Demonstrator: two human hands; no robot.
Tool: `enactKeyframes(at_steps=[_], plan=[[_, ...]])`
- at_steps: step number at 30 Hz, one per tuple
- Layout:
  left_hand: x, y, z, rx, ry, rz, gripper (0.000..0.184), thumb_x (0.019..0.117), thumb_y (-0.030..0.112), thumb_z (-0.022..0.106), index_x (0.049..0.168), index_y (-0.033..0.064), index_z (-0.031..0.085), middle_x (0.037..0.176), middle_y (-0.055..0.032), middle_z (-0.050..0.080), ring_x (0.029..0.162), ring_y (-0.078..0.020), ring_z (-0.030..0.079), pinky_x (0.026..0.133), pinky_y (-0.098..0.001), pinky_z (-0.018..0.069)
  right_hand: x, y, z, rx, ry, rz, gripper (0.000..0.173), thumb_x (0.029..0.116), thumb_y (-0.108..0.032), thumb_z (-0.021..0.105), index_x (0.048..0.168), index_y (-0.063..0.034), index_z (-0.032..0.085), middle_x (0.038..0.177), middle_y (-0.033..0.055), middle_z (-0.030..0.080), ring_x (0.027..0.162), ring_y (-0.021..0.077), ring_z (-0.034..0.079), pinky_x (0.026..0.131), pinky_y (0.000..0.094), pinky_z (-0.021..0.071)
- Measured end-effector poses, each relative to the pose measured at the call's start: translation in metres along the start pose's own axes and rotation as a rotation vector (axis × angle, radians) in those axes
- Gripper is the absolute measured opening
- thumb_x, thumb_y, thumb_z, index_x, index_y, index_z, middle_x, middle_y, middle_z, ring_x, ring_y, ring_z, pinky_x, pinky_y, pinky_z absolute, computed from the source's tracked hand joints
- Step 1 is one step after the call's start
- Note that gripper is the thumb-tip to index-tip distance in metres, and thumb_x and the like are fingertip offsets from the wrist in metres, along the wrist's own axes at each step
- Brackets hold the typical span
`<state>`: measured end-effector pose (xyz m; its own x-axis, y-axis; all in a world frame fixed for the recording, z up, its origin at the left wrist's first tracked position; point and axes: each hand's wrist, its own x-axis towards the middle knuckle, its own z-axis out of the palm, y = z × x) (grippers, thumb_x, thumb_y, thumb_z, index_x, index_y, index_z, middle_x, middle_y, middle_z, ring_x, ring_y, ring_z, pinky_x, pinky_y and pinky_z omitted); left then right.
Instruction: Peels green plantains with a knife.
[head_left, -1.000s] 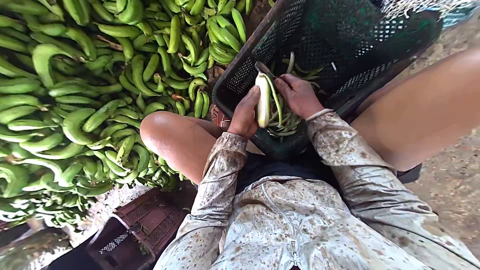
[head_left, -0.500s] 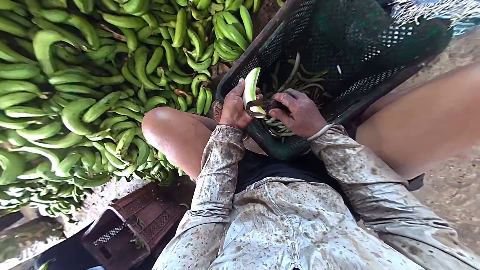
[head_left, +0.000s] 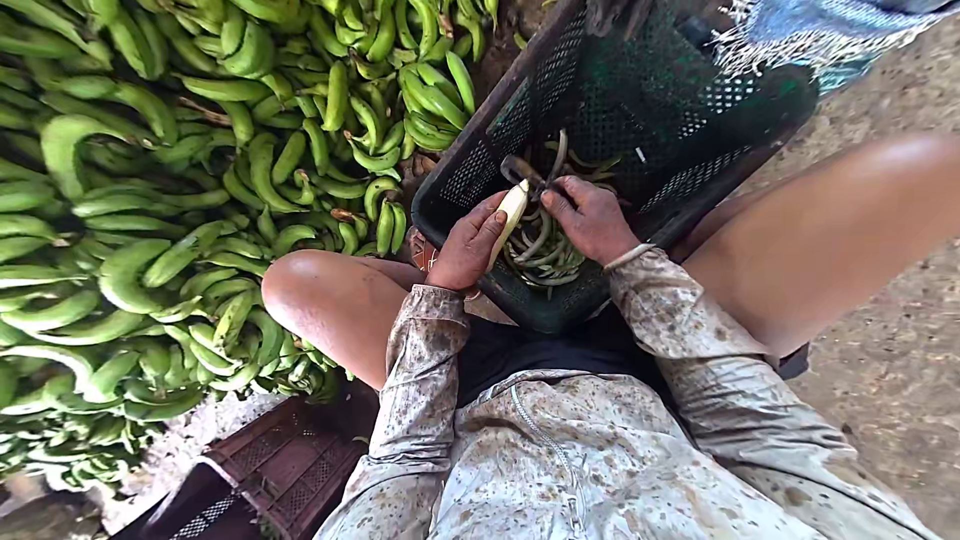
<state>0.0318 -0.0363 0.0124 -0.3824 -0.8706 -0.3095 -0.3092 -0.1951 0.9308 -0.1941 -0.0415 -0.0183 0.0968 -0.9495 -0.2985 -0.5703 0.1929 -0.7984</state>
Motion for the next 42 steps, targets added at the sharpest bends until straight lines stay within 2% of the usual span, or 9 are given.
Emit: enactKeyframes(at_steps=[3, 11, 13, 19, 26, 29, 33, 38, 42], plan=[[-0.006, 0.004, 0.003, -0.168, -0.059, 0.004, 0.044, 0.1103, 0.025, 0.037, 0.148, 0.005, 0.05, 0.143, -0.0084, 0.058, 0.12, -0.0116, 0.061, 0.102, -0.0318, 0.0518, 0.011, 0.01, -0.001, 0.053, 0.002, 0.304, 0.053, 0.1102, -0.044, 0.043, 0.129, 0.0008, 0.064, 0.123, 0.0252, 0.066, 0.119, 0.0382, 0.063, 0.105, 0.0596, 0.0453], [-0.005, 0.01, 0.012, -0.557, 0.118, -0.116, 0.038, 0.1066, 0.026, 0.039, 0.129, 0.005, 0.061, 0.094, -0.0081, 0.068, 0.078, -0.0171, 0.066, 0.072, -0.0349, 0.059, -0.002, -0.002, 0.009, 0.126, -0.018, 0.332, 0.05, 0.1101, -0.042, 0.045, 0.125, 0.0021, 0.064, 0.11, 0.027, 0.068, 0.104, 0.0414, 0.068, 0.093, 0.0617, 0.0523], [-0.004, 0.015, 0.013, -0.482, 0.14, -0.095, 0.039, 0.1056, 0.021, 0.04, 0.135, -0.0005, 0.056, 0.102, -0.0094, 0.069, 0.086, -0.0165, 0.068, 0.08, -0.0346, 0.0596, 0.004, 0.003, 0.007, 0.29, 0.02, 0.458, 0.054, 0.1106, -0.045, 0.042, 0.131, 0.0013, 0.062, 0.12, 0.0282, 0.066, 0.111, 0.0412, 0.065, 0.097, 0.0601, 0.0499], [0.048, 0.073, 0.026, -0.191, 0.275, 0.222, 0.046, 0.1005, 0.016, 0.054, 0.143, 0.0016, 0.048, 0.12, -0.0097, 0.065, 0.106, -0.0161, 0.066, 0.093, -0.0371, 0.057, -0.008, -0.02, -0.024, 0.97, 0.497, 0.379, 0.039, 0.1116, -0.031, 0.045, 0.129, 0.001, 0.059, 0.087, 0.0102, 0.06, 0.066, 0.015, 0.057, 0.063, 0.0302, 0.0524], [0.196, 0.231, 0.078, 0.172, 0.05, 0.587, 0.05, 0.1031, 0.012, 0.057, 0.148, -0.0056, 0.042, 0.136, -0.0181, 0.061, 0.119, -0.0188, 0.064, 0.103, -0.0348, 0.0542, -0.013, -0.013, -0.04, 1.1, 0.691, 0.217, 0.039, 0.1126, -0.035, 0.036, 0.128, -0.004, 0.054, 0.084, 0.001, 0.059, 0.066, 0.0093, 0.058, 0.063, 0.0284, 0.0553], [0.21, 0.247, 0.045, 0.49, 0.126, 0.506, 0.023, 0.1001, 0.022, 0.066, 0.108, 0.001, 0.07, 0.096, -0.0111, 0.069, 0.089, -0.0159, 0.066, 0.083, -0.0359, 0.0546, -0.013, -0.011, -0.05, 1.14, 0.704, 0.148, 0.04, 0.1129, -0.039, 0.033, 0.127, -0.0071, 0.055, 0.085, -0.002, 0.06, 0.067, 0.0084, 0.06, 0.063, 0.0272, 0.0567], [0.197, 0.186, -0.052, 0.583, 0.006, 0.266, 0.037, 0.1056, 0.03, 0.055, 0.132, 0.0058, 0.061, 0.109, -0.0078, 0.071, 0.089, -0.0134, 0.071, 0.082, -0.0341, 0.061, -0.018, -0.013, -0.064, 1.197, 0.652, 0.052, 0.047, 0.113, -0.043, 0.026, 0.128, -0.0102, 0.057, 0.085, -0.0027, 0.062, 0.068, 0.0092, 0.061, 0.063, 0.0269, 0.0563], [0.2, 0.028, -0.169, 0.635, -0.001, -0.429, 0.044, 0.1032, 0.036, 0.058, 0.137, 0.0063, 0.059, 0.118, -0.023, 0.067, 0.095, -0.0379, 0.068, 0.083, -0.0601, 0.0552, -0.009, -0.009, -0.047, 1.183, 0.469, 0.193, 0.058, 0.1115, -0.051, 0.016, 0.145, -0.0164, 0.049, 0.082, -0.0023, 0.063, 0.058, 0.0086, 0.057, 0.053, 0.0234, 0.0525], [0.235, -0.043, -0.189, 0.876, 0.075, -0.54, 0.062, 0.0939, 0.041, 0.07, 0.142, 0.0039, 0.055, 0.127, -0.031, 0.063, 0.12, -0.0524, 0.059, 0.096, -0.0765, 0.0433, 0.018, -0.01, -0.021, 1.217, 0.388, 0.349, 0.066, 0.1083, -0.056, 0.005, 0.124, -0.0113, 0.05, 0.075, 0.0017, 0.064, 0.053, 0.0122, 0.058, 0.049, 0.0267, 0.0535]])
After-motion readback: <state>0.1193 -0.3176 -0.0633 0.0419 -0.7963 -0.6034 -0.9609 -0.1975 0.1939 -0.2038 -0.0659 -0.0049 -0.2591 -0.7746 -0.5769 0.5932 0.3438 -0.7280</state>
